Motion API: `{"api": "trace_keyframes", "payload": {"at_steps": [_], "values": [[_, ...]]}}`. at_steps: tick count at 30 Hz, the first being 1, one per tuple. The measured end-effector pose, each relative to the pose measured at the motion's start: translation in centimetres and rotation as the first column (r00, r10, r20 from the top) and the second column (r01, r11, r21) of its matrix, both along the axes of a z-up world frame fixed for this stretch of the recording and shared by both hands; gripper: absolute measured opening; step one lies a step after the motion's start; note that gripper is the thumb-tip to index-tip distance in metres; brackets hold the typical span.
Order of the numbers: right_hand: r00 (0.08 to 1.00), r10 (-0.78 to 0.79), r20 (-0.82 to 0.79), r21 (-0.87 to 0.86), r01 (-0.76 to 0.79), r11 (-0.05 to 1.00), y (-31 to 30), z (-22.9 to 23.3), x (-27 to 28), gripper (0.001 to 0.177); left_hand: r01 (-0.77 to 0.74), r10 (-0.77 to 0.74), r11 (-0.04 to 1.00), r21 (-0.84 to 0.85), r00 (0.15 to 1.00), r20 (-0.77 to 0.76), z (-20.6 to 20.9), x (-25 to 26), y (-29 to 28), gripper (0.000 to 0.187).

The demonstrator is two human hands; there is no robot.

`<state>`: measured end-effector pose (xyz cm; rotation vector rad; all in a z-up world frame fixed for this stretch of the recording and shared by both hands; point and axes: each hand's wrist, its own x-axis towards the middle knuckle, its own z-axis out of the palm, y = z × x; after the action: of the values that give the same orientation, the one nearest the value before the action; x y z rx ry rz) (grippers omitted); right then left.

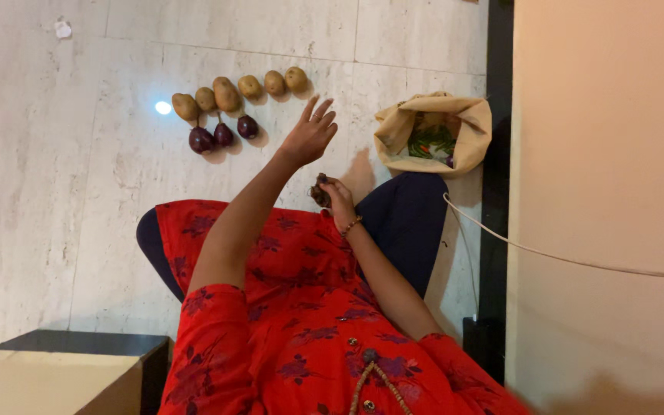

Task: The person sits on the floor and peels the skin off several eggplants using a small knife. They place the peeled eggplants in a row on the floor next to a line of potatoes. The person also handles an onion and a cloth during the process.

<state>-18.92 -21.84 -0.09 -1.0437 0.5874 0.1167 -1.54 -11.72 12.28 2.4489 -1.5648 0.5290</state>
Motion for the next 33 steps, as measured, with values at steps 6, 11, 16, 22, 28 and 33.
{"api": "trace_keyframes", "payload": {"at_steps": [6,11,16,22,28,33], "values": [[0.984,0.025,0.174,0.001,-0.026,1.000,-0.1,-1.1,-0.1,0.034,0.208,-0.269,0.935,-0.288,0.944,-0.192,-1.1,-1.9,-12.0,0.027],[0.994,-0.006,0.107,0.000,0.006,1.000,0.8,0.5,0.1,0.032,0.022,-0.267,0.939,-0.344,0.677,-0.685,-5.7,-4.7,-22.8,0.028],[0.999,0.037,0.035,-0.044,-0.036,0.998,0.4,2.0,0.1,0.032,0.115,-0.214,0.977,-0.181,0.474,-0.854,-9.7,-5.9,-30.6,0.037],[0.987,0.026,0.159,-0.020,-0.023,1.000,0.3,1.4,0.4,0.028,0.287,-0.235,0.957,-0.042,0.683,-0.692,-11.6,-8.2,-35.2,0.058],[0.986,0.014,0.164,0.150,-0.039,0.988,0.4,0.4,-0.3,0.024,0.116,0.000,0.988,0.103,0.660,-0.751,-12.8,-9.8,-36.4,0.064],[0.992,-0.001,0.129,0.189,-0.023,0.982,0.2,0.5,-0.2,0.026,-0.262,0.240,0.951,0.161,0.304,-0.922,-12.9,-8.6,-36.0,0.029]]}}
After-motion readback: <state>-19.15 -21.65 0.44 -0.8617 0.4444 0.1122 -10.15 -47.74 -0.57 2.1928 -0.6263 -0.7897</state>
